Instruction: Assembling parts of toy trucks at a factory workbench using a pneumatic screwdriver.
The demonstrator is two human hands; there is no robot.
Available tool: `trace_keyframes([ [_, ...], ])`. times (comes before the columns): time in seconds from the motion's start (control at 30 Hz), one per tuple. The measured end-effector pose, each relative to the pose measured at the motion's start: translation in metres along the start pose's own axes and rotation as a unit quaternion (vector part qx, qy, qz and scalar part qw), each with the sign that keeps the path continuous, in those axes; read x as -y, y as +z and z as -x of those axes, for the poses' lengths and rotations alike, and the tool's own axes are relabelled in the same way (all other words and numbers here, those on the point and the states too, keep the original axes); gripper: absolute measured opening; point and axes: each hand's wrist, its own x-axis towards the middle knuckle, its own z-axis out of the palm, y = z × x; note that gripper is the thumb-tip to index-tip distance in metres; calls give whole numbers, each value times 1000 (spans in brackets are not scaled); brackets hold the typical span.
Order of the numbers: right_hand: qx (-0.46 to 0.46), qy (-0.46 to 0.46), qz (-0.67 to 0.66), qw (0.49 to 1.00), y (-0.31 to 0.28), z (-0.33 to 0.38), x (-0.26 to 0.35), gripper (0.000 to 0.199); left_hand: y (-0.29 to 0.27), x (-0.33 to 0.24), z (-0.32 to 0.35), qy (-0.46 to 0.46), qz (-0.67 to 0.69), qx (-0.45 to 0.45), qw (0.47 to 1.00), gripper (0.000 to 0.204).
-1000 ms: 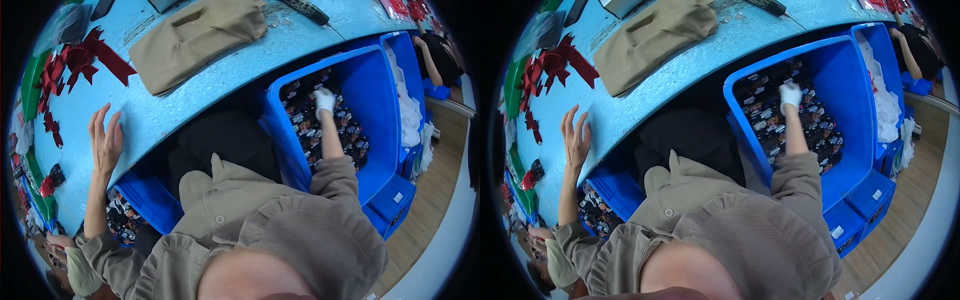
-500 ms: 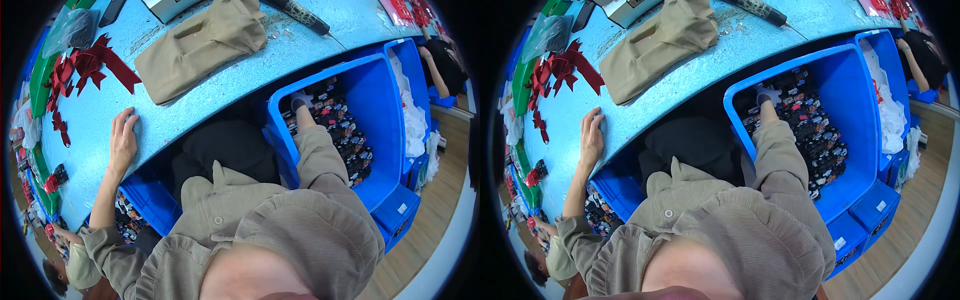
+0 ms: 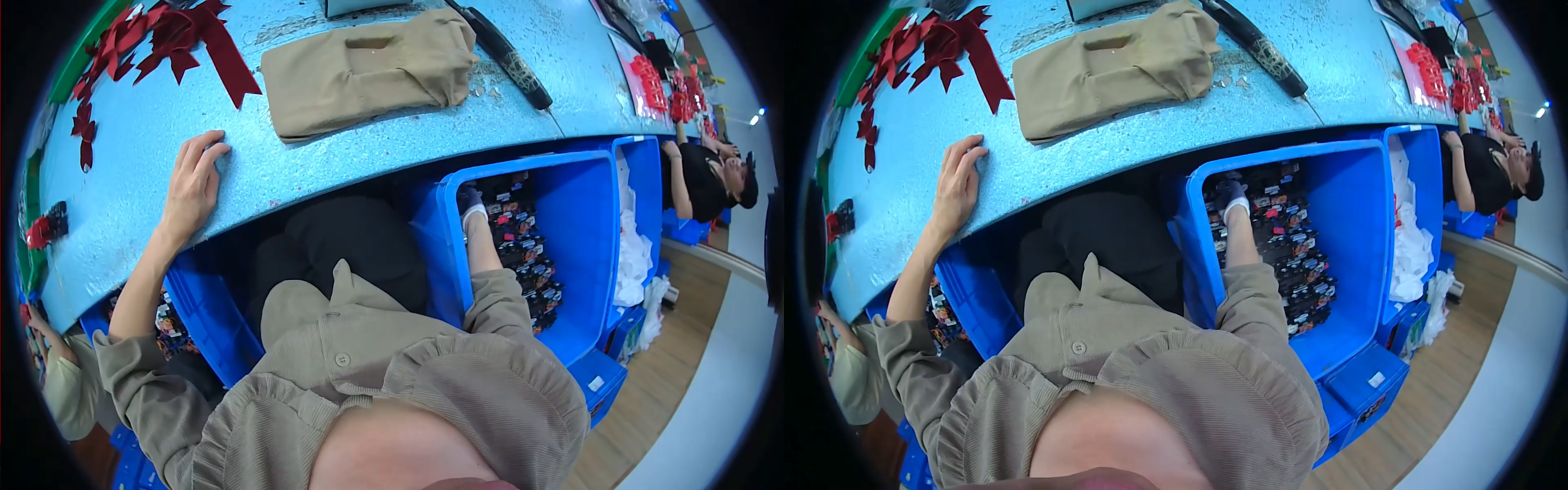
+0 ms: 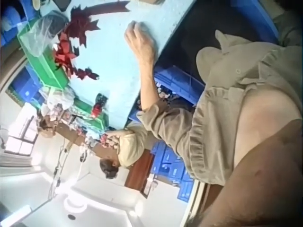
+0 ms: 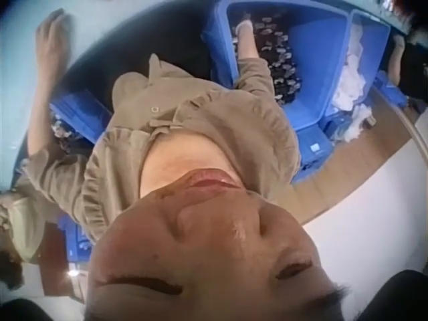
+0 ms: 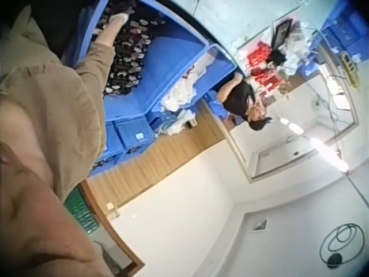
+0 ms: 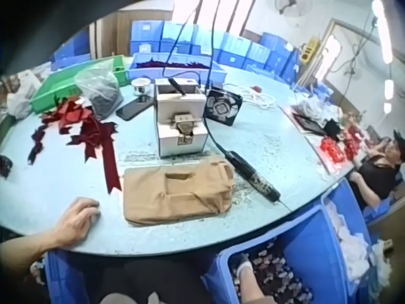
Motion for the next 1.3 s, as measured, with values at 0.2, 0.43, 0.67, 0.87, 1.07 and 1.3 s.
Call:
trace_keyframes([
  [0.2,68,-150,399,902,-14,28,-2,35,-2,2,-1,-4,8,-33,999,32],
  [0.43,124,-240,838,473,-10,103,22,35,-2,7,8,10,-6,-53,999,32],
  [0.67,275,-187,934,132,-52,154,-24,40,10,-26,-32,106,96,-134,981,31],
  [0.87,405,187,894,36,-119,244,-65,62,27,-132,-121,200,316,-172,911,62],
  [1.07,434,185,865,-170,-207,273,-84,72,41,-169,-157,193,374,-229,878,57],
  [1.3,617,-5,588,-523,-256,202,-109,69,37,-85,-165,120,253,-305,910,12],
])
